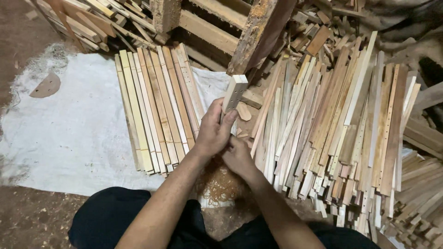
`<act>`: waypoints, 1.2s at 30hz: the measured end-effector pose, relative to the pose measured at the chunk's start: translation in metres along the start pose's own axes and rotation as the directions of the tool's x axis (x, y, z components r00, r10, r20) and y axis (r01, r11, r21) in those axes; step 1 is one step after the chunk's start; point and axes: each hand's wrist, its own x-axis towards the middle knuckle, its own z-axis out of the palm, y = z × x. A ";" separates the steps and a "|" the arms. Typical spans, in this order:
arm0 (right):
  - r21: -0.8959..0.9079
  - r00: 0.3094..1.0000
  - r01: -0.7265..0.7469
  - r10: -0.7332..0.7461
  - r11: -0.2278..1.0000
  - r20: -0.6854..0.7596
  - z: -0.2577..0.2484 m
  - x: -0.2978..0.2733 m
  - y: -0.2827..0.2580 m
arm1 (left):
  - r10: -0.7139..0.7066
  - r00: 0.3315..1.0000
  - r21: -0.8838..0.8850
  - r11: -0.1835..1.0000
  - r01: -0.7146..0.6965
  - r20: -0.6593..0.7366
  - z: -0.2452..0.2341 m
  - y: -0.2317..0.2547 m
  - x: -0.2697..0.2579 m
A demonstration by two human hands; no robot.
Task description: Sorting and stacking wooden slats on a workshop floor
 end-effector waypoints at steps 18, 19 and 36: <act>-0.071 0.980 -0.182 0.187 0.981 0.071 0.053 -0.076 0.025 | -0.144 0.961 -0.463 0.886 0.020 -0.234 -0.051 0.023 0.054; -0.074 0.979 -0.180 0.186 0.981 0.081 0.060 -0.082 0.022 | -0.144 0.959 -0.459 0.888 0.016 -0.245 -0.063 0.014 0.050; -0.590 0.899 -0.185 0.378 0.786 0.222 0.168 -0.008 0.004 | -0.827 0.445 0.418 0.289 0.861 -0.343 -0.161 -0.225 -0.134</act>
